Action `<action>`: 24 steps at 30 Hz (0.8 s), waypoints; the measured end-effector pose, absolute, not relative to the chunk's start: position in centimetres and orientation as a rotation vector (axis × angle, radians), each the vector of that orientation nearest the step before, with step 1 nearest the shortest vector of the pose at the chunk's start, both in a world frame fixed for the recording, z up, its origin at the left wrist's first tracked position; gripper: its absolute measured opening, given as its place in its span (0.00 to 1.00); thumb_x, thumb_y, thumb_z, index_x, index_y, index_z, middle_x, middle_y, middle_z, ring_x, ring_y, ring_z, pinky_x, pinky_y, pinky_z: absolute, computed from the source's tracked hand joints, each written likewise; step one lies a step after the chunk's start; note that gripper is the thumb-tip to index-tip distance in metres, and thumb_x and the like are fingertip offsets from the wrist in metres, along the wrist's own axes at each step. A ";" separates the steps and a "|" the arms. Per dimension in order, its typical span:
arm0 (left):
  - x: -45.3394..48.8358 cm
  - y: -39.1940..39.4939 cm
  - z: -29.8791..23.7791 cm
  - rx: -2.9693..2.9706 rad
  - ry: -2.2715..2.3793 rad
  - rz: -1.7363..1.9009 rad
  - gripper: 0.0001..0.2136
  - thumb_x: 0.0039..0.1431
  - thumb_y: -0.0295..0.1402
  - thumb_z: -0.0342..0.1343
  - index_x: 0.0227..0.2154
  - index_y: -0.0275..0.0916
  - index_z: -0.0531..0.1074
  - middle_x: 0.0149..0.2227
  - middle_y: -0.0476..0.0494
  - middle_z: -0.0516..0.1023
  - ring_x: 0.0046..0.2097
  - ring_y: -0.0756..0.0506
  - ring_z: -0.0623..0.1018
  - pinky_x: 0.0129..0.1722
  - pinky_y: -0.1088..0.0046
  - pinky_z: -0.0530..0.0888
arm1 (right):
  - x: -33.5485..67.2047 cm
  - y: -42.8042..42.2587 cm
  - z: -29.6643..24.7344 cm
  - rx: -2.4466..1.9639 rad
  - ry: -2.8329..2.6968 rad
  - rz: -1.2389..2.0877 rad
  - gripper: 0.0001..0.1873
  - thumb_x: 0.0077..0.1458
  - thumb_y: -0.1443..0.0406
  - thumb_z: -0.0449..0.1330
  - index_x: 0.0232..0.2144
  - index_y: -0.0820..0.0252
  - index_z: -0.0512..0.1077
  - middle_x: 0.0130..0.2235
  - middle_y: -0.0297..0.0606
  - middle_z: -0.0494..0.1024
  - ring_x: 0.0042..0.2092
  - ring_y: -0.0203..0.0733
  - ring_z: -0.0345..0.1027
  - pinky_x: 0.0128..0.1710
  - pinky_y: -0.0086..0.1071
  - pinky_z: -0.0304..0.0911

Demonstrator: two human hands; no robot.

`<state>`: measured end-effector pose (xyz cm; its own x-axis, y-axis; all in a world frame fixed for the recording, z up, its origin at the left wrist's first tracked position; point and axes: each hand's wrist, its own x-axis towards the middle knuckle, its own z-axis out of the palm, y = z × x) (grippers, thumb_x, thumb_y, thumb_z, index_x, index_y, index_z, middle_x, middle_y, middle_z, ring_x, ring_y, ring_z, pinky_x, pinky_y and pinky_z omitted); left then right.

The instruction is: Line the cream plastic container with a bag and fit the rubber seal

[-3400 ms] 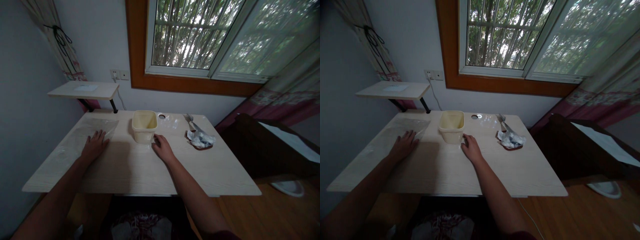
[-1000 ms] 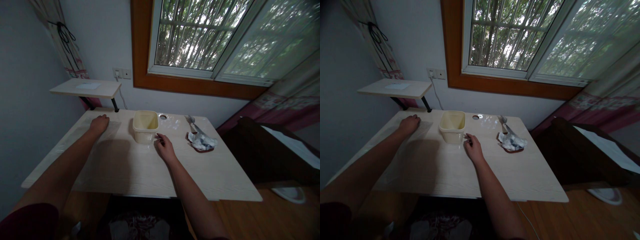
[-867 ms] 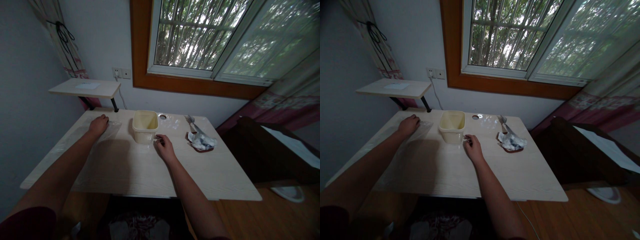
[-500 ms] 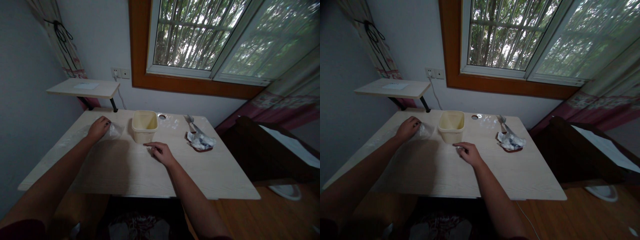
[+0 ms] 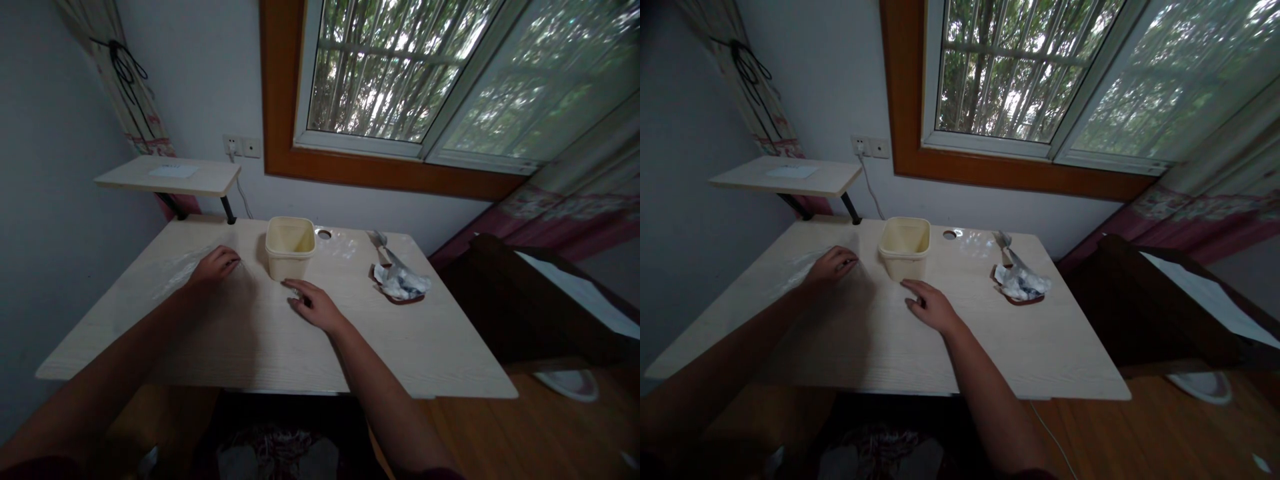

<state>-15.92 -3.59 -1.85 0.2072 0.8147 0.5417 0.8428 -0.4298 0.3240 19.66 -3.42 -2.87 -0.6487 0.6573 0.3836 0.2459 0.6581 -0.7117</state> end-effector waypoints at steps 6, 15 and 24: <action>-13.9 -5.4 -1.8 -2.459 -1.475 -1.197 0.07 0.66 0.34 0.55 0.41 0.42 0.77 0.42 0.43 0.77 0.44 0.46 0.78 0.47 0.69 0.76 | 19.4 -3.8 -3.1 -0.795 -2.220 0.911 0.16 0.63 0.62 0.58 0.52 0.54 0.78 0.49 0.40 0.81 0.34 0.36 0.73 0.40 0.32 0.69; -11.8 -8.4 -2.3 -2.504 -1.138 -1.244 0.06 0.64 0.29 0.59 0.43 0.42 0.76 0.42 0.44 0.78 0.42 0.49 0.79 0.43 0.71 0.78 | 17.2 -4.4 -2.5 -0.760 -2.101 1.336 0.20 0.64 0.56 0.58 0.55 0.55 0.76 0.46 0.41 0.83 0.32 0.34 0.73 0.36 0.30 0.68; -10.4 -9.6 -2.8 -2.593 -0.987 -1.071 0.08 0.63 0.28 0.59 0.43 0.43 0.77 0.39 0.46 0.79 0.39 0.48 0.77 0.40 0.72 0.76 | 12.1 -4.6 -3.0 -0.927 -1.739 1.672 0.21 0.60 0.48 0.59 0.36 0.60 0.78 0.30 0.36 0.79 0.24 0.32 0.67 0.22 0.25 0.60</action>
<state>-10.40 -9.56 -2.83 0.5235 0.5147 0.6790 0.6348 -0.7672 0.0921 12.09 -4.59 -2.97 -0.6109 0.7883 -0.0734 0.1045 -0.0116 -0.9945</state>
